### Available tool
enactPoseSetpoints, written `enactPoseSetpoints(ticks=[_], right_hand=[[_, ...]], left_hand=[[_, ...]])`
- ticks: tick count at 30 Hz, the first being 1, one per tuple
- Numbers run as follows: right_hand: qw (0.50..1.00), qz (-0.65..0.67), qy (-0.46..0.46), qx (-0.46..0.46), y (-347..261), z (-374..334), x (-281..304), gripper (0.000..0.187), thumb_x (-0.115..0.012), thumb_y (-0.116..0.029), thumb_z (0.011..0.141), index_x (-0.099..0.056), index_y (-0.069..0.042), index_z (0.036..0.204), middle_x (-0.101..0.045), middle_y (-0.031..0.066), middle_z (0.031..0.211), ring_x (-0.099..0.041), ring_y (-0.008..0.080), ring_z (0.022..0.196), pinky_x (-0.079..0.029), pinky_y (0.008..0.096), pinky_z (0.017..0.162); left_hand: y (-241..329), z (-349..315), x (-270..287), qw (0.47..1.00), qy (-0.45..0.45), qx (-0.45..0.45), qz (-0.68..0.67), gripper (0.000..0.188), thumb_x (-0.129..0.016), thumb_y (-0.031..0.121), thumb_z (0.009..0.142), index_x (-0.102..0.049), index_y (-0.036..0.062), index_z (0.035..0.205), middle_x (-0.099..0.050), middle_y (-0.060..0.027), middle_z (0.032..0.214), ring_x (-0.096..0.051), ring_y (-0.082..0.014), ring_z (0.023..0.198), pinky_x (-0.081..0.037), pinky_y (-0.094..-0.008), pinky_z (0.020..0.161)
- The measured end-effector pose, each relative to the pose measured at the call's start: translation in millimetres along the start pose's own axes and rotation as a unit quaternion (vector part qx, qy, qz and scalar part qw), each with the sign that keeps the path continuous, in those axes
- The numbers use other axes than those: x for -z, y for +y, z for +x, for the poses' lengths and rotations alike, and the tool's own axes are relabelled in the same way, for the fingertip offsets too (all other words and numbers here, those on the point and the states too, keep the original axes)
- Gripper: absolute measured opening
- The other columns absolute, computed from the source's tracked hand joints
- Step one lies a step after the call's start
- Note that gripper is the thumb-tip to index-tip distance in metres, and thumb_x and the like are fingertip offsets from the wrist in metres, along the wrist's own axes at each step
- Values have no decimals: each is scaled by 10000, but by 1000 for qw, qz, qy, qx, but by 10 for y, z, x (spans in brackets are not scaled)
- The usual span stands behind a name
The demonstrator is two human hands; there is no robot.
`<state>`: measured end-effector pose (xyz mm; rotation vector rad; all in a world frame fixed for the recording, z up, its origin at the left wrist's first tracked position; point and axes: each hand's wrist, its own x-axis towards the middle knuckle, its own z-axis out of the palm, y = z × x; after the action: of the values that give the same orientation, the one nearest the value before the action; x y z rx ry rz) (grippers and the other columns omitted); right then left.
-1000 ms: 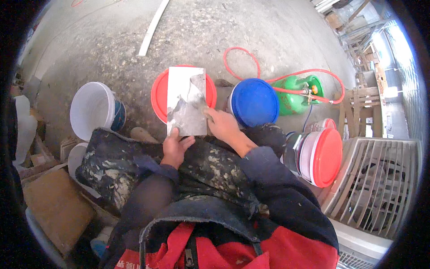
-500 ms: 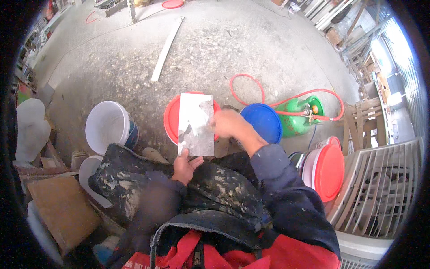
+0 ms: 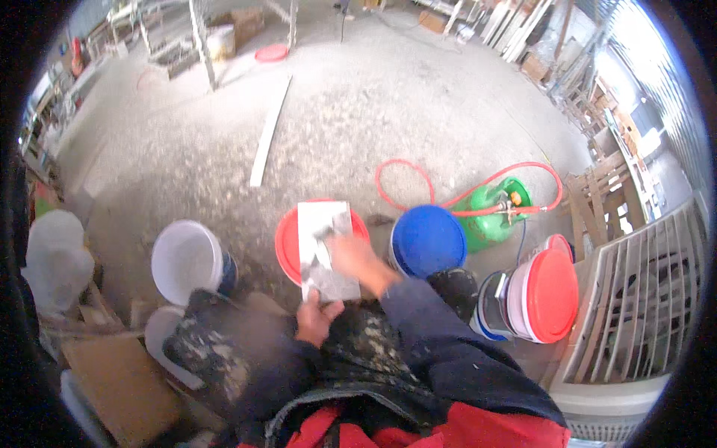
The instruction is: The person uses an angle grinder to grind the edge of a rectangular stone tile, then walks to a workbench and places the tile on a metal mesh. The person then scoops a white paste from a bucket and spreads it onto the tile using a trowel.
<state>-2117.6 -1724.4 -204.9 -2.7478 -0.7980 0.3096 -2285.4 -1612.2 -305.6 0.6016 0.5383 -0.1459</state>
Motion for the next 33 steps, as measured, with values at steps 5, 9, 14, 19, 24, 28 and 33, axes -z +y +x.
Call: enactPoseSetpoints(ticks=[5,9,14,19,24,28,33], right_hand=[[986,-23,-156,54,-240,-280,704,173,-624,-191,832,-765,-130,909,-733,203,901,-720,422,853,-565,551,768],[1000,-8,5,-28,287,-132,86,209,-603,-178,861,-747,-98,990,-722,237,901,-704,450,822,-564,541,706],[910,344,-118,-198,-257,-792,369,413,-611,-164,950,-613,-82,1354,-708,144,792,-696,250,624,-525,385,516],[550,726,-83,-404,-83,-1359,-89,305,-559,-276,1038,-579,-49,1241,-674,100,861,-602,168,566,-423,277,403],[494,749,-32,-441,34,-472,-233,257,-542,-291,1051,-605,-80,1185,-677,67,882,-555,119,575,-395,213,385],[500,772,-82,-385,488,266,-157,225,-560,-245,1028,-611,-48,1126,-692,116,904,-589,146,614,-419,242,395],[574,695,-98,-422,172,-988,-26,182,-546,-222,1040,-604,-90,1151,-653,85,853,-571,150,555,-382,239,373]], left_hand=[[-7,195,243,996,54,30,-62,484,-508,331,1092,-466,9,1451,-607,-188,1307,-691,-395,1044,-619,-520,865],[-108,197,22,995,47,76,-44,482,-461,346,1107,-450,45,1484,-618,-187,1332,-673,-398,1115,-622,-534,863],[-34,123,181,999,29,19,1,492,-437,368,1118,-455,47,1490,-612,-179,1358,-658,-383,1155,-599,-536,913],[-56,112,202,996,56,50,-38,499,-474,343,1105,-461,-2,1464,-610,-193,1334,-672,-379,1084,-597,-497,901],[113,29,8,994,86,59,-14,487,-493,309,1097,-450,-19,1453,-621,-215,1286,-695,-400,1034,-611,-513,873],[103,29,-5,995,88,42,-23,472,-479,275,1096,-442,-28,1456,-625,-221,1274,-705,-394,1013,-624,-510,845],[134,11,-59,991,116,56,-24,479,-483,281,1095,-445,-31,1455,-622,-226,1290,-704,-392,1031,-620,-505,858]])
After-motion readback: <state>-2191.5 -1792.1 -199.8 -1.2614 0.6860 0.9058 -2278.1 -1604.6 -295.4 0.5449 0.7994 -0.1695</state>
